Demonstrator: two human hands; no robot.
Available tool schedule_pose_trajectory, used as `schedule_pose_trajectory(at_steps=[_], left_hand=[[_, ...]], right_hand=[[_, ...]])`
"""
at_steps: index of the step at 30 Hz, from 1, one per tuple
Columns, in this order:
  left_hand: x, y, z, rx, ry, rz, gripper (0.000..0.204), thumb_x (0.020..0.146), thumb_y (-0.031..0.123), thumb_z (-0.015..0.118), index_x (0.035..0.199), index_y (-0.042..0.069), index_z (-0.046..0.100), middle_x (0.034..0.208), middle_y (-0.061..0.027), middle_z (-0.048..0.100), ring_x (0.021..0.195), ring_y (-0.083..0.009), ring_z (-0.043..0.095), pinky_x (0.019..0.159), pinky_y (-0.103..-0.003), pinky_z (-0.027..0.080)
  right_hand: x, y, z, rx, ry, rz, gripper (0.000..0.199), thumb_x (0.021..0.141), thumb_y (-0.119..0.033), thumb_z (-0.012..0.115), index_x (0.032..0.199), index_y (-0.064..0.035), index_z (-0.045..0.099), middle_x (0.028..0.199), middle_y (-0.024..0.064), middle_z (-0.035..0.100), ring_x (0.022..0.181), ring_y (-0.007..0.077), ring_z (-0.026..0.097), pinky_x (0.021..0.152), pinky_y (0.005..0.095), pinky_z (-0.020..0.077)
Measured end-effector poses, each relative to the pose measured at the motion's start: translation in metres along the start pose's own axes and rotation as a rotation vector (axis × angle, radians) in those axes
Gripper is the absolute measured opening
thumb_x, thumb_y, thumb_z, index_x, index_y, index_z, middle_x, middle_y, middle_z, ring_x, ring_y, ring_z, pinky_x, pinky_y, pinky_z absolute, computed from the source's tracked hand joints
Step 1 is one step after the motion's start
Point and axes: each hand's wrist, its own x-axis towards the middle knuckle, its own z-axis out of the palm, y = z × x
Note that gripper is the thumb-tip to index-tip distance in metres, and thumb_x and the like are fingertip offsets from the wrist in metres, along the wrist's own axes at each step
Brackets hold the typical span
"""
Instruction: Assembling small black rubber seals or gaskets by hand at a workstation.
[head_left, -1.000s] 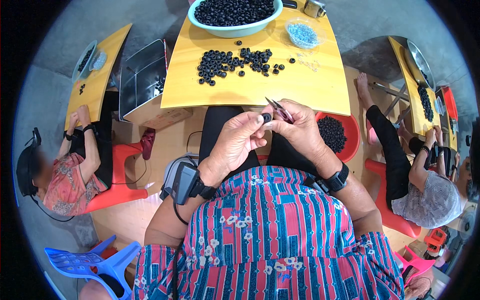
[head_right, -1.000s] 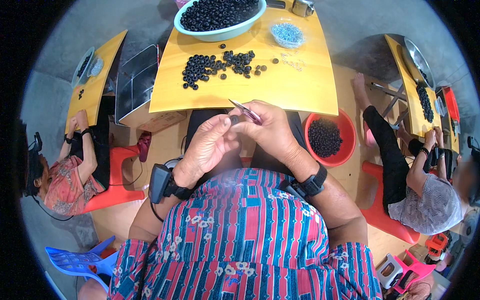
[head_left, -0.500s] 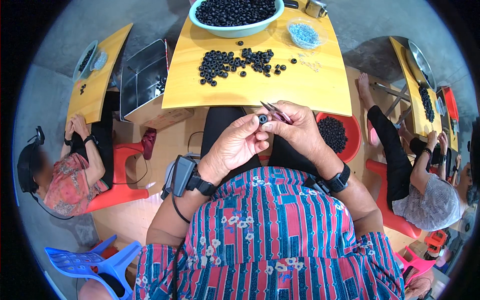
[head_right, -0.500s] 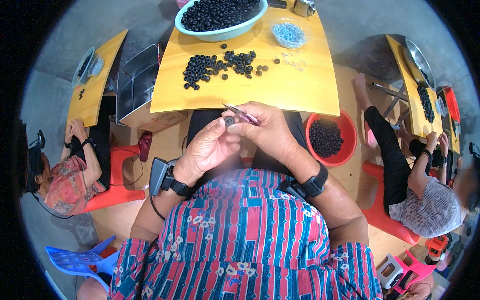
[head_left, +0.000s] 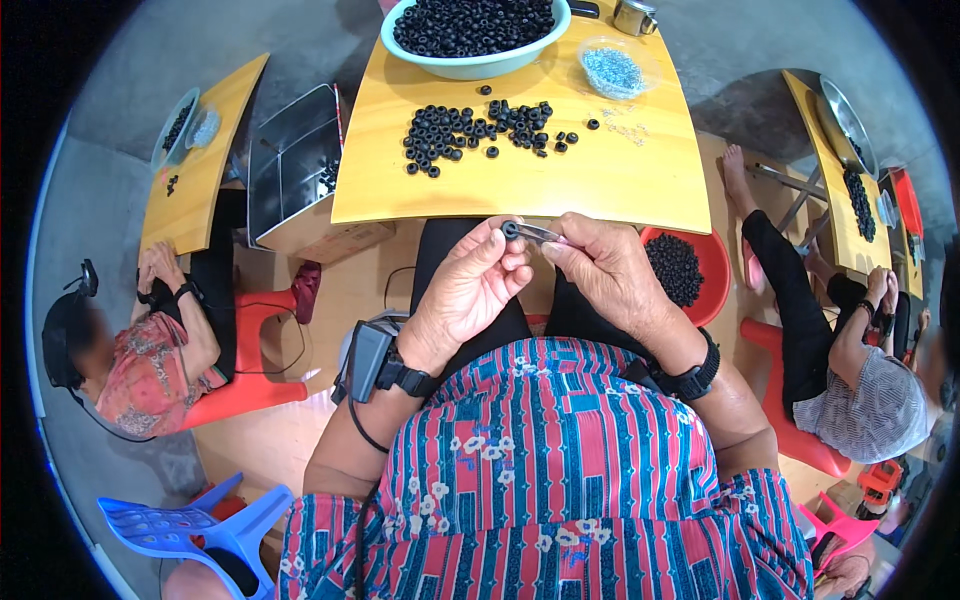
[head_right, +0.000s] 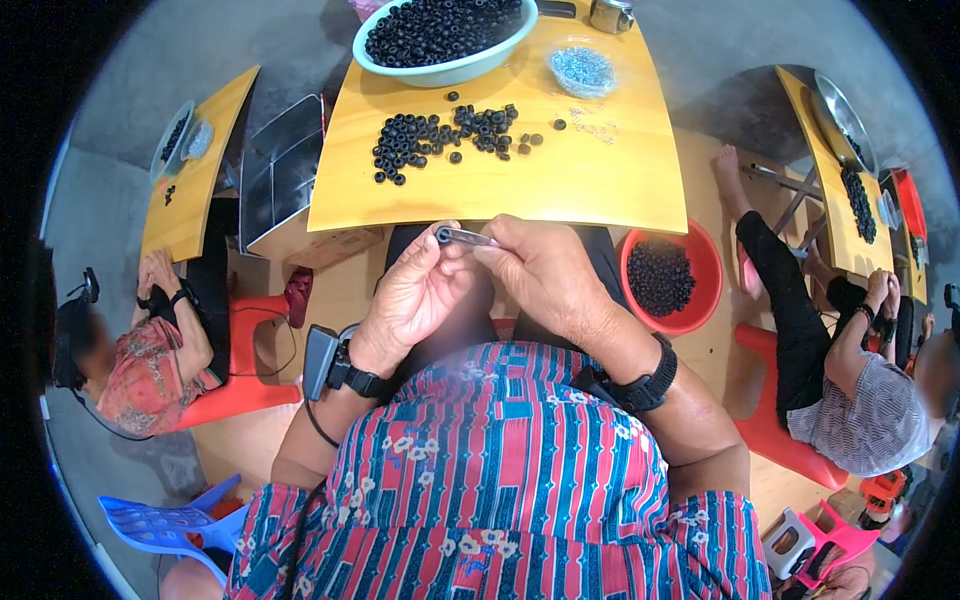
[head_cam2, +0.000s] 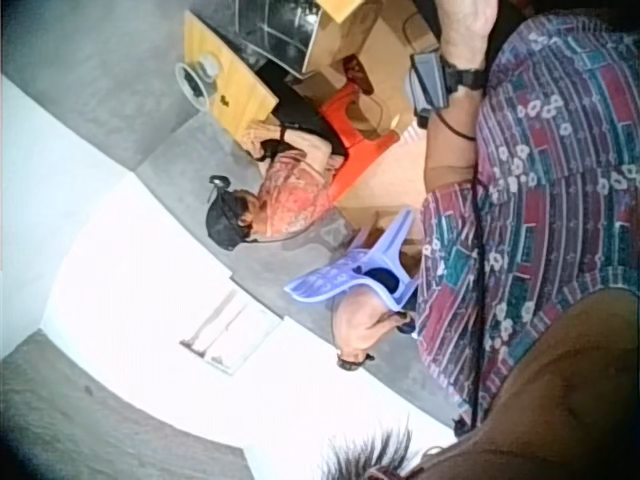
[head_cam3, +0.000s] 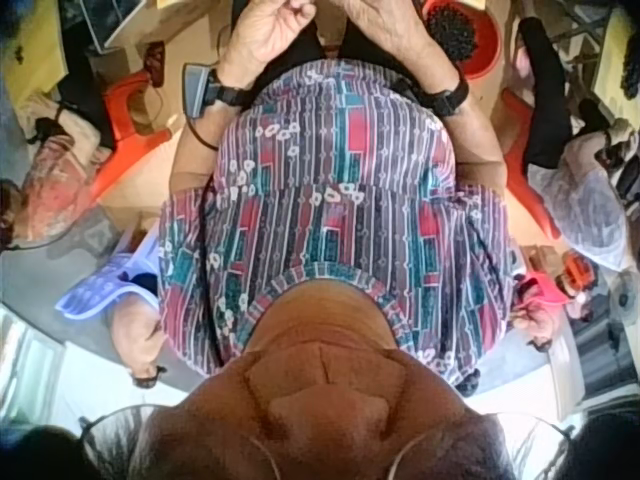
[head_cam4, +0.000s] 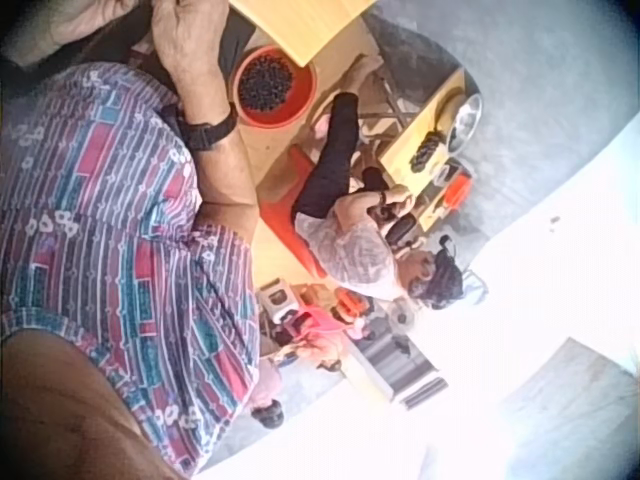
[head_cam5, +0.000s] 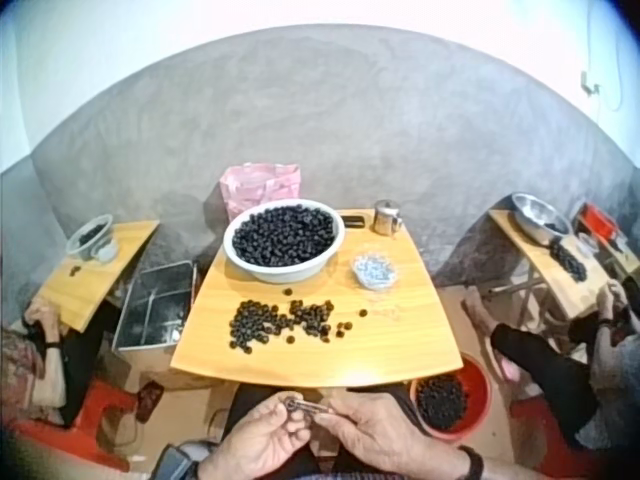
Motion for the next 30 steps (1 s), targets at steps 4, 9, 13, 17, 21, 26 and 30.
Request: schedule_pose_trajectory(at_steps=[4,9,13,17,21,26,30], left_hand=[[0.001,0.001,0.001,0.073,-0.031,0.029,0.022,0.091,0.015,0.058,0.111,0.004,0.057,0.09,-0.0038,0.058,0.077,-0.0096,0.054,0.078,-0.027,0.05],[0.001,0.001,0.004,0.135,-0.005,0.061,0.023,0.091,0.015,0.059,0.111,0.004,0.058,0.09,-0.0032,0.058,0.078,-0.0089,0.055,0.078,-0.027,0.052],[0.001,0.0,0.002,0.204,0.015,0.099,0.023,0.09,0.015,0.06,0.11,0.004,0.058,0.09,-0.0032,0.058,0.078,-0.0084,0.056,0.078,-0.027,0.053],[0.0,0.0,0.008,0.257,0.05,0.133,0.023,0.089,0.013,0.061,0.11,0.004,0.057,0.091,-0.0039,0.059,0.079,-0.009,0.056,0.079,-0.027,0.053],[0.004,-0.001,0.007,0.273,0.033,0.151,0.021,0.089,0.006,0.059,0.11,0.001,0.056,0.093,-0.0047,0.06,0.081,-0.0116,0.057,0.079,-0.027,0.051],[0.002,-0.002,0.01,0.409,0.075,0.227,0.022,0.089,0.004,0.059,0.11,0.001,0.055,0.093,-0.0046,0.06,0.082,-0.0117,0.057,0.08,-0.028,0.052],[0.002,-0.003,0.009,0.468,0.088,0.254,0.023,0.087,0.005,0.061,0.11,0.003,0.055,0.095,-0.0048,0.06,0.088,-0.0117,0.06,0.083,-0.028,0.052]], right_hand=[[0.002,0.003,-0.001,0.081,0.015,0.057,0.019,0.086,-0.017,0.059,0.081,0.0013,0.055,0.062,0.0147,0.051,0.057,0.0247,0.049,0.057,0.0338,0.0424],[0.004,-0.001,-0.008,0.089,-0.037,0.11,0.02,0.086,-0.017,0.058,0.081,0.0026,0.057,0.062,0.0137,0.052,0.057,0.0192,0.049,0.057,0.0327,0.0425],[0.004,-0.002,-0.01,0.075,-0.061,0.14,0.02,0.086,-0.017,0.058,0.082,0.0028,0.059,0.063,0.0128,0.054,0.059,0.0165,0.051,0.059,0.0319,0.0435],[0.004,-0.004,-0.009,0.123,-0.069,0.173,0.02,0.085,-0.017,0.058,0.081,0.0025,0.059,0.063,0.0115,0.055,0.06,0.0161,0.053,0.059,0.0312,0.0443],[0.005,0.001,-0.01,0.176,-0.073,0.18,0.019,0.085,-0.016,0.058,0.08,0.002,0.06,0.063,0.01,0.057,0.061,0.0154,0.054,0.06,0.0306,0.0449],[0.005,-0.001,-0.01,0.101,-0.086,0.163,0.019,0.085,-0.016,0.058,0.079,0.0015,0.061,0.063,0.0095,0.057,0.061,0.015,0.055,0.06,0.0307,0.0451],[0.003,-0.005,-0.01,0.042,-0.043,0.118,0.019,0.084,-0.017,0.059,0.078,0.0014,0.059,0.064,0.0127,0.058,0.06,0.0211,0.058,0.06,0.0333,0.0458]])
